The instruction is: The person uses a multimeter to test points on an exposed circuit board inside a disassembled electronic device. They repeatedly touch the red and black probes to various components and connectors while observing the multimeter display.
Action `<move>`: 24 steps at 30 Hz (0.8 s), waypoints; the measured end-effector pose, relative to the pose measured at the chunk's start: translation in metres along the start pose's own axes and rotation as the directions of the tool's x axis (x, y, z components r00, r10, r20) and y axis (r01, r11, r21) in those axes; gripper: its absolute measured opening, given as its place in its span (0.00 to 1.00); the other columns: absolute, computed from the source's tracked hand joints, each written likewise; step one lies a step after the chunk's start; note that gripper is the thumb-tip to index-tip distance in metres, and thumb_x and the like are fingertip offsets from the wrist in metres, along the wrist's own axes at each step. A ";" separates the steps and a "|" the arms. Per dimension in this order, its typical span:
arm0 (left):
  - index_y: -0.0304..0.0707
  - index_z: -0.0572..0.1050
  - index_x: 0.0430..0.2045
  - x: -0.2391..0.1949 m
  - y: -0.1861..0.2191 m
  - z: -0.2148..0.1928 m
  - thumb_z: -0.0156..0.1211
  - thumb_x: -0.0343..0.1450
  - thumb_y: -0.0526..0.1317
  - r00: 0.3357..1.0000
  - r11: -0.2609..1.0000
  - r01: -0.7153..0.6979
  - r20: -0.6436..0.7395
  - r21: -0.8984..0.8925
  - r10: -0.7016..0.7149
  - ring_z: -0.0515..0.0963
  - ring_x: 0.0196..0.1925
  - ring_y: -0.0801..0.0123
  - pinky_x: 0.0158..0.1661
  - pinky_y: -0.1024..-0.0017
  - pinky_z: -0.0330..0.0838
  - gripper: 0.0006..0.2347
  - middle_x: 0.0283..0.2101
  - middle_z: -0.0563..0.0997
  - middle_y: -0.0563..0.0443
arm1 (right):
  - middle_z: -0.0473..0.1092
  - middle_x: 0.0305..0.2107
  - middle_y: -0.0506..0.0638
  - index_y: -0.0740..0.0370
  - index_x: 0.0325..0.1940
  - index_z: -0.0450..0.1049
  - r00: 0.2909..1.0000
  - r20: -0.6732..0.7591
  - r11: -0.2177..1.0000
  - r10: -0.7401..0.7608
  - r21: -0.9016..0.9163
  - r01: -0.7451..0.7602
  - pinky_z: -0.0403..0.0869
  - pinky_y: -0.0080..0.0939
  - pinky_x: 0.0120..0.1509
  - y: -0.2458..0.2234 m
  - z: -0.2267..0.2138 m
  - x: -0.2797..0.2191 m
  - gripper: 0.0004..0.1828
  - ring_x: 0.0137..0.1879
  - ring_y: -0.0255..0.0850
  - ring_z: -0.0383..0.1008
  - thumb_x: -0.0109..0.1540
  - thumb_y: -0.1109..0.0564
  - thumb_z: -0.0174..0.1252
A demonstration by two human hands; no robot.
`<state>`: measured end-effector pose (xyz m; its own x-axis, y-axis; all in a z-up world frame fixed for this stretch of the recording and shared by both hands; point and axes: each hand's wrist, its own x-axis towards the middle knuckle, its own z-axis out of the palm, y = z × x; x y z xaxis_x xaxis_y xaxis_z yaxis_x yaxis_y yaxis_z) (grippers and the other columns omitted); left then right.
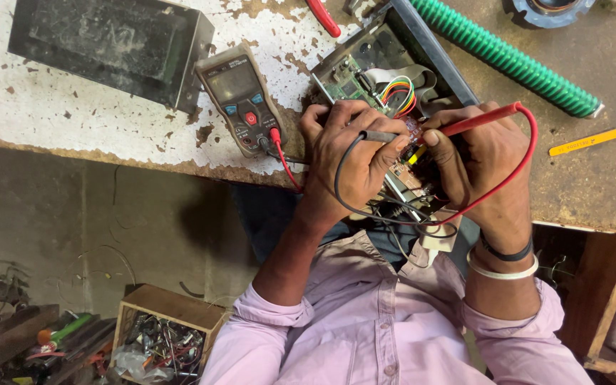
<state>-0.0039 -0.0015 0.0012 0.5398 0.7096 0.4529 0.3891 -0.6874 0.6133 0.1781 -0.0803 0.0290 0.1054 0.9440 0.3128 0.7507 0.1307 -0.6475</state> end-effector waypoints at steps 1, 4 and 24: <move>0.45 0.80 0.35 0.000 0.000 0.000 0.55 0.78 0.47 1.000 1.000 0.003 -0.001 -0.002 -0.003 0.74 0.54 0.62 0.56 0.52 0.53 0.10 0.39 0.80 0.57 | 0.75 0.36 0.54 0.65 0.42 0.76 1.000 -0.005 1.000 -0.013 -0.012 0.013 0.70 0.44 0.49 0.001 0.000 0.001 0.06 0.43 0.48 0.74 0.71 0.59 0.64; 0.46 0.80 0.35 0.000 0.000 0.000 0.55 0.78 0.47 1.000 1.000 0.007 -0.006 -0.011 -0.007 0.74 0.54 0.63 0.57 0.52 0.54 0.09 0.39 0.80 0.57 | 0.75 0.37 0.54 0.65 0.42 0.76 0.999 -0.010 0.999 -0.038 -0.034 0.037 0.70 0.44 0.50 0.002 0.000 0.001 0.07 0.43 0.48 0.74 0.72 0.59 0.63; 0.51 0.80 0.37 -0.003 -0.001 0.003 0.55 0.77 0.47 0.999 0.999 -0.009 -0.048 0.043 0.011 0.76 0.56 0.65 0.59 0.52 0.54 0.08 0.44 0.82 0.59 | 0.76 0.36 0.58 0.66 0.40 0.76 0.995 -0.022 0.993 -0.094 -0.069 0.092 0.70 0.46 0.49 -0.005 0.000 0.008 0.06 0.42 0.52 0.75 0.69 0.61 0.62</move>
<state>-0.0035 -0.0030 -0.0028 0.5078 0.7085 0.4901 0.4157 -0.6998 0.5810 0.1753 -0.0739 0.0348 0.0488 0.9206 0.3874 0.8005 0.1959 -0.5665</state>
